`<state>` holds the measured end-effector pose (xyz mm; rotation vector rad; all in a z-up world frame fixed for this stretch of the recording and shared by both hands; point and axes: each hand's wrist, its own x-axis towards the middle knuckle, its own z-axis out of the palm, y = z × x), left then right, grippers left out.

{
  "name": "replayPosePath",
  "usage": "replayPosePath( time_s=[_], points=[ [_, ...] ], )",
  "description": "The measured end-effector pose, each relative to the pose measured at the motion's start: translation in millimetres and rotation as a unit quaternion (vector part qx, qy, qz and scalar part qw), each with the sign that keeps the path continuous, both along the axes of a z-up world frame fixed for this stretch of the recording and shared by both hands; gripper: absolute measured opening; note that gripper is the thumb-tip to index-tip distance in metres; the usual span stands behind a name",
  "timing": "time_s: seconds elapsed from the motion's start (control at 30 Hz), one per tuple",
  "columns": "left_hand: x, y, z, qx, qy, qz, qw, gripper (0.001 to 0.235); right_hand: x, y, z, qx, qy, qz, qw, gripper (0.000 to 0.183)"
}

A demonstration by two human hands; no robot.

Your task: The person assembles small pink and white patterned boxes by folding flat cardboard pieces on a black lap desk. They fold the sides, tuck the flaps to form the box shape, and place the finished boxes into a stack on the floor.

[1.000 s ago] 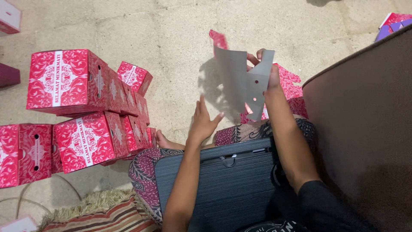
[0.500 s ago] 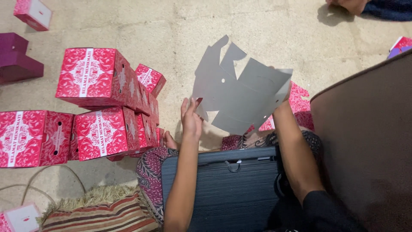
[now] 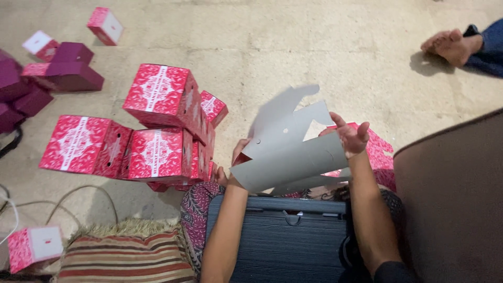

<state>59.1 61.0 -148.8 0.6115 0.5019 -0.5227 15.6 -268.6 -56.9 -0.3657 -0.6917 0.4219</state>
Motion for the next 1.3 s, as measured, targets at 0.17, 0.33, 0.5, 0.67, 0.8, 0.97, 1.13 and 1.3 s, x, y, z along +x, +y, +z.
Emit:
replayPosePath(
  time_s=[0.17,0.33,0.5,0.67,0.8,0.97,1.13,1.3],
  points=[
    [2,2,-9,0.076,0.008,-0.047,0.996,0.017,9,-1,-8,-0.059,0.048,-0.001,0.997,0.082],
    [-29,7,69,0.010,0.016,-0.039,0.999,0.022,7,-3,0,-0.179,0.084,-0.046,0.979,0.076],
    [-8,19,90,0.160,-0.106,0.004,0.981,0.023,-14,-3,1,-0.348,0.154,-0.122,0.917,0.066],
    [-15,38,107,0.112,-0.150,-0.037,0.982,0.031,-28,9,23,-0.352,0.109,-0.108,0.923,0.060],
    [-9,67,111,0.071,-0.194,-0.082,0.975,0.040,-73,88,156,-0.180,0.010,-0.010,0.984,0.087],
    [-17,89,113,0.010,-0.241,-0.148,0.959,0.052,-99,96,138,-0.133,-0.010,0.022,0.991,0.096],
    [-44,111,102,-0.054,-0.268,-0.203,0.940,0.065,-151,87,90,-0.285,0.060,-0.041,0.956,0.055],
    [-51,133,85,-0.115,-0.303,-0.244,0.914,0.079,-216,78,41,-0.565,0.219,-0.106,0.789,0.053]
  ],
)
